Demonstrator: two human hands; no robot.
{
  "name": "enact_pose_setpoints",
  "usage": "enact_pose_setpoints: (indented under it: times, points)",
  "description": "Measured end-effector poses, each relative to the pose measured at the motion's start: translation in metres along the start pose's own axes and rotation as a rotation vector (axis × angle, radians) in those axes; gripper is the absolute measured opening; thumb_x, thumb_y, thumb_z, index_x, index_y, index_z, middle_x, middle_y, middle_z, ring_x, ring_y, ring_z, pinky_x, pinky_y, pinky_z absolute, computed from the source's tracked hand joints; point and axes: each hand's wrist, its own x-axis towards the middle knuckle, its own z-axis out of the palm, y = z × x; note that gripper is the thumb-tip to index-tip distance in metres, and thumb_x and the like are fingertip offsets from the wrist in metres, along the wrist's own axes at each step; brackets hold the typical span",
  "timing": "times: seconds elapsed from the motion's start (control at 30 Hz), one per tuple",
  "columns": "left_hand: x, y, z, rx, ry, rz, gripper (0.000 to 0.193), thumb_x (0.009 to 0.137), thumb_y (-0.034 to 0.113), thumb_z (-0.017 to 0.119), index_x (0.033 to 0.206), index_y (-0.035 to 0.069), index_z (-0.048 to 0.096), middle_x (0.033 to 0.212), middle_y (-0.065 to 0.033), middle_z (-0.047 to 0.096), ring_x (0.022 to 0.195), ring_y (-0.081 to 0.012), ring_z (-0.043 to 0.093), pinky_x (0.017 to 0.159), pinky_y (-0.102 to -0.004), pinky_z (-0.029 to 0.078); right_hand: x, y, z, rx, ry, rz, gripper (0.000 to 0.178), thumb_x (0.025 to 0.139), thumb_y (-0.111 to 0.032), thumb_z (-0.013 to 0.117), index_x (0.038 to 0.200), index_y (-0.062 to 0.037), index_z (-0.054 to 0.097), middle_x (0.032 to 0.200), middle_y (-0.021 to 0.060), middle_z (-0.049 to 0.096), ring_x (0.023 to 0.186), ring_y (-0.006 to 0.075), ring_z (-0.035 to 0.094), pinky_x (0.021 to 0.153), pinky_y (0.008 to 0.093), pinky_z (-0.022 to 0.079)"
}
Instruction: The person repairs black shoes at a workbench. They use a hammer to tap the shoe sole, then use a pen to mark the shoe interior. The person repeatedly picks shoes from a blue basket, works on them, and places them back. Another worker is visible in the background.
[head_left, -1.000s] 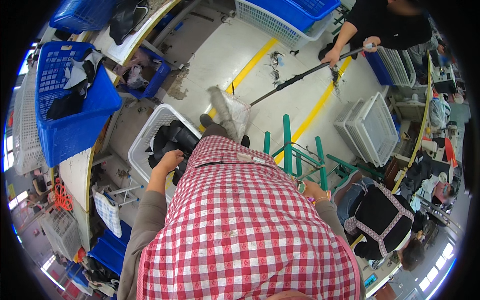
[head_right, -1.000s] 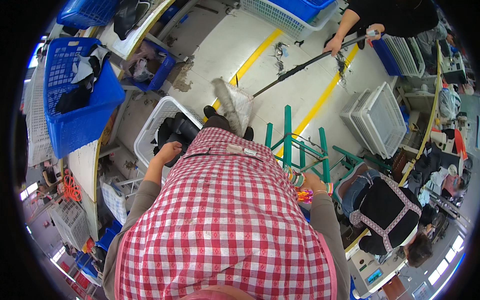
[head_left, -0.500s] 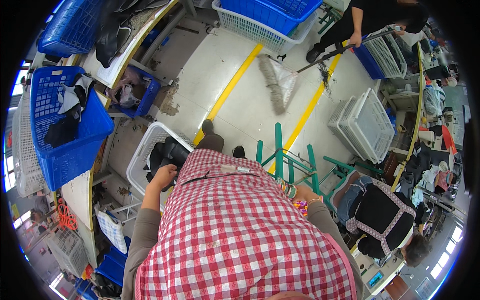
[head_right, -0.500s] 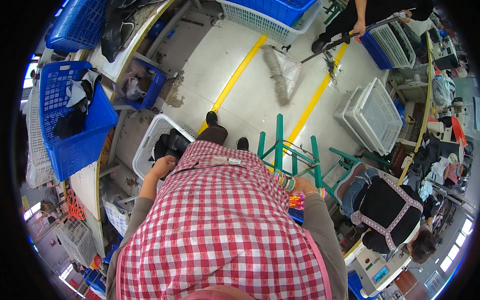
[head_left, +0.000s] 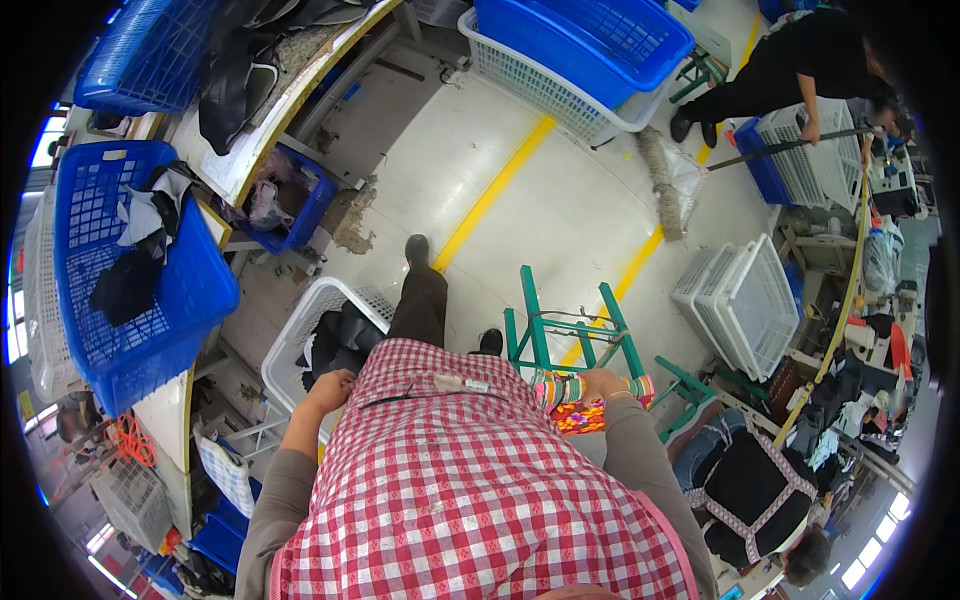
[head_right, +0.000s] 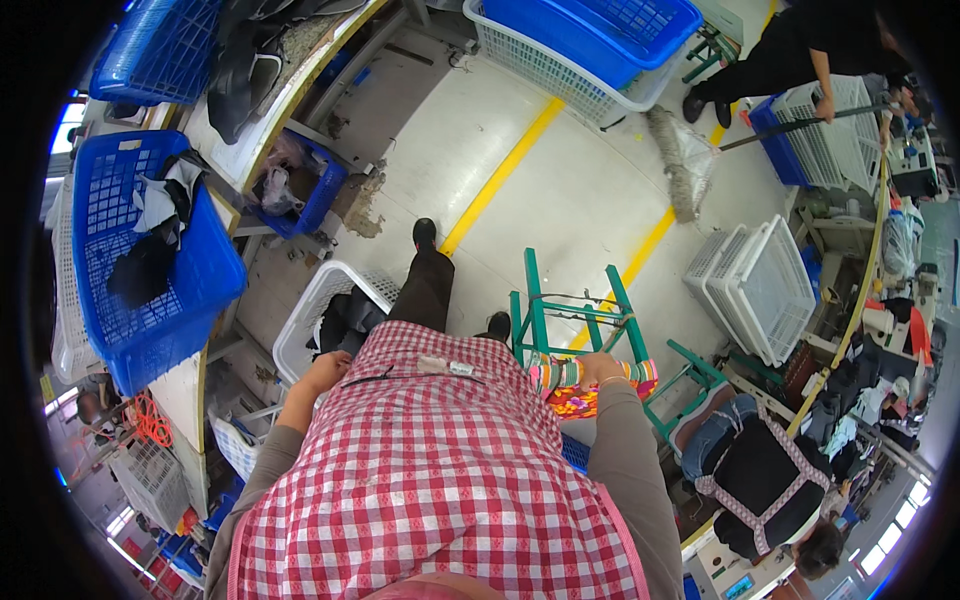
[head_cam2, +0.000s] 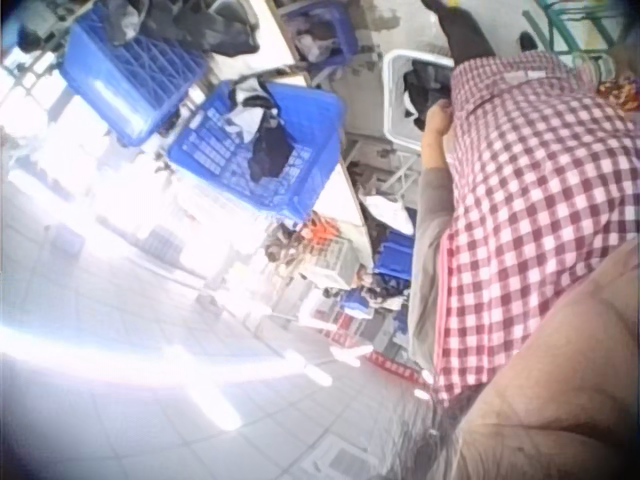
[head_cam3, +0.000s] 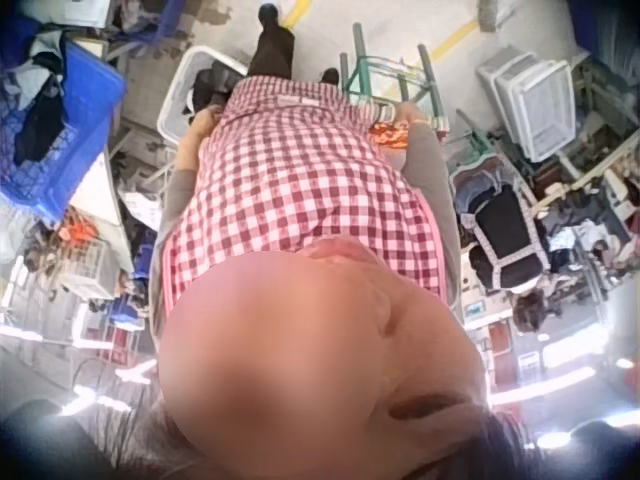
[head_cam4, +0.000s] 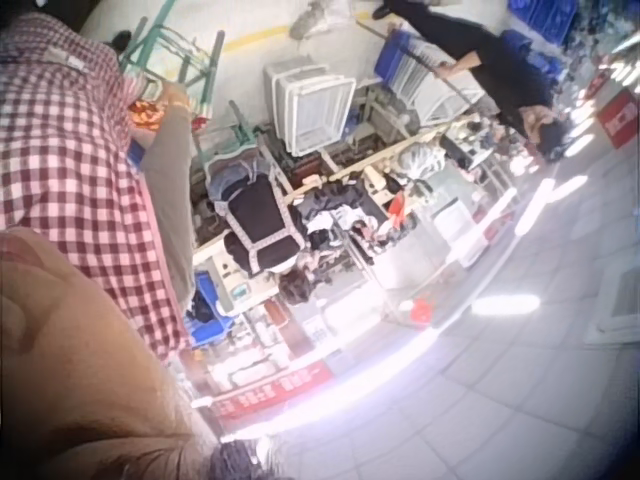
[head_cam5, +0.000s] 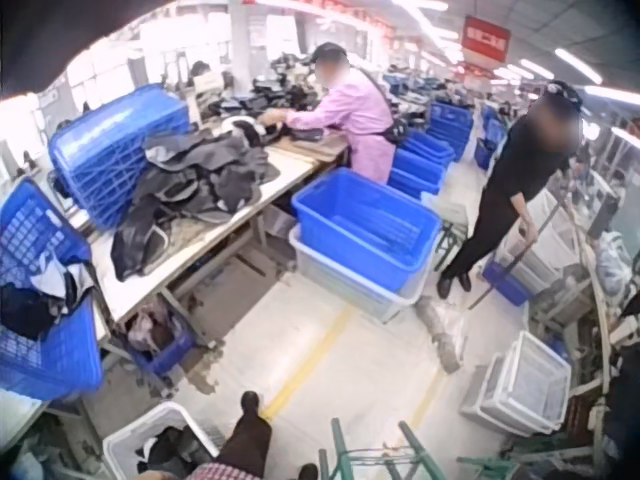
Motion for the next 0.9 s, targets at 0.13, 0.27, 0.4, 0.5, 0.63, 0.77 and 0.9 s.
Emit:
enact_pose_setpoints:
  times: [0.13, 0.27, 0.4, 0.5, 0.63, 0.77, 0.9]
  points:
    - [0.044, -0.012, -0.039, -0.041, -0.048, 0.017, 0.025, 0.091, 0.013, 0.061, 0.112, 0.003, 0.072, 0.104, -0.0210, 0.074, 0.098, -0.0359, 0.072, 0.087, -0.0416, 0.056, 0.060, -0.051, -0.085, -0.170, -0.052, -0.054, 0.061, 0.058, -0.016, 0.084, 0.118, -0.0121, 0.075, 0.108, 0.0199, 0.074, 0.106, 0.0390, 0.070, 0.090, 0.0443, 0.057]
    - [0.087, -0.035, -0.081, -0.127, -0.009, -0.042, 0.027, 0.091, 0.012, 0.060, 0.114, 0.002, 0.071, 0.110, -0.0221, 0.072, 0.103, -0.0381, 0.071, 0.089, -0.0426, 0.055, 0.135, -0.109, -0.178, -0.352, -0.040, -0.141, 0.055, 0.055, -0.013, 0.083, 0.110, -0.0112, 0.077, 0.097, 0.0182, 0.075, 0.098, 0.0384, 0.072, 0.082, 0.0441, 0.058]
    - [0.115, -0.065, -0.121, -0.235, -0.012, -0.132, 0.026, 0.090, 0.011, 0.059, 0.112, 0.001, 0.071, 0.107, -0.0232, 0.072, 0.100, -0.0379, 0.072, 0.087, -0.0421, 0.056, 0.236, -0.165, -0.277, -0.536, 0.001, -0.135, 0.047, 0.055, -0.011, 0.084, 0.101, -0.0101, 0.079, 0.094, 0.0170, 0.076, 0.096, 0.0377, 0.073, 0.080, 0.0436, 0.059]
    - [0.127, -0.088, -0.144, -0.399, 0.015, -0.186, 0.021, 0.096, 0.012, 0.063, 0.111, 0.000, 0.070, 0.101, -0.0213, 0.074, 0.094, -0.0311, 0.073, 0.082, -0.0376, 0.056, 0.316, -0.212, -0.347, -0.613, 0.070, -0.203, 0.034, 0.061, -0.018, 0.088, 0.094, -0.0129, 0.081, 0.097, 0.0159, 0.076, 0.099, 0.0376, 0.072, 0.084, 0.0444, 0.058]
    - [0.138, -0.108, -0.162, -0.764, 0.073, -0.346, 0.020, 0.098, 0.010, 0.064, 0.114, -0.002, 0.069, 0.100, -0.0119, 0.075, 0.094, -0.0192, 0.071, 0.084, -0.0332, 0.055, 0.400, -0.274, -0.427, -0.614, 0.177, -0.198, 0.037, 0.059, -0.022, 0.091, 0.094, -0.0158, 0.081, 0.096, 0.0136, 0.076, 0.099, 0.0357, 0.072, 0.085, 0.0432, 0.057]
    - [0.149, -0.113, -0.165, -0.837, 0.071, -0.437, 0.025, 0.100, 0.010, 0.063, 0.120, -0.002, 0.067, 0.103, -0.0092, 0.075, 0.094, -0.0164, 0.070, 0.088, -0.0315, 0.054, 0.456, -0.330, -0.512, -0.748, 0.253, -0.194, 0.045, 0.058, -0.017, 0.090, 0.101, -0.0158, 0.079, 0.100, 0.0133, 0.076, 0.102, 0.0348, 0.072, 0.086, 0.0435, 0.056]
    - [0.154, -0.107, -0.159, -0.744, 0.100, -0.388, 0.022, 0.099, 0.011, 0.062, 0.115, -0.002, 0.071, 0.103, -0.0115, 0.075, 0.095, -0.0190, 0.071, 0.086, -0.0323, 0.055, 0.505, -0.394, -0.594, -0.826, 0.236, -0.219, 0.051, 0.073, -0.014, 0.079, 0.123, -0.0214, 0.073, 0.122, 0.0079, 0.071, 0.118, 0.0290, 0.066, 0.092, 0.0524, 0.053]
